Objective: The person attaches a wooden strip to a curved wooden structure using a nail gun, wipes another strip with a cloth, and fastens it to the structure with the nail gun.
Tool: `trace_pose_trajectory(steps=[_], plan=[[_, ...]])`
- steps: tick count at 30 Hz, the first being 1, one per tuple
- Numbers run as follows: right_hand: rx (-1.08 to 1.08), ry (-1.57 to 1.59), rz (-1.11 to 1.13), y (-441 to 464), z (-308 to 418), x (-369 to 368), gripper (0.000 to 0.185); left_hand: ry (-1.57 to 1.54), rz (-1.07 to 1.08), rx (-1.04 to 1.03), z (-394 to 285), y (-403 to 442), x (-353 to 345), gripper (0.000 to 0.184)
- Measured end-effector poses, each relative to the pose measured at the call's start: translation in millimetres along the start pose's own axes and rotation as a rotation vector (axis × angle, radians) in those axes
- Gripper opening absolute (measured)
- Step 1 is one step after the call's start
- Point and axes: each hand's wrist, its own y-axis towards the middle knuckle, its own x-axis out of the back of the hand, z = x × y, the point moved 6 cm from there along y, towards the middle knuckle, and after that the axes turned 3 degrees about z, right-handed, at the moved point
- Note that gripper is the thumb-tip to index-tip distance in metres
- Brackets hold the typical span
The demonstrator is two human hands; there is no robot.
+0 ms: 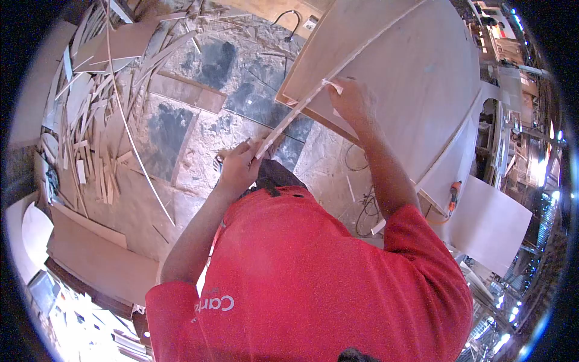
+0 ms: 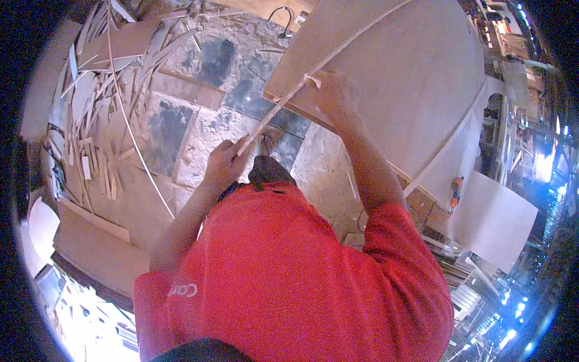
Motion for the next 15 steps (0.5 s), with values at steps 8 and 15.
trace_pose_trajectory(steps=[8, 15], plan=[[0.305, 0.182, -0.324, 50.3, -81.3, -60.8, 0.025, 0.126, 0.072, 0.068, -7.9, -1.3, -1.2, 0.033], [-0.435, 1.172, -0.155, 28.1, -127.6, 5.9, 0.035, 0.107, 0.018, 0.125, -7.1, -0.4, -2.4, 0.027]])
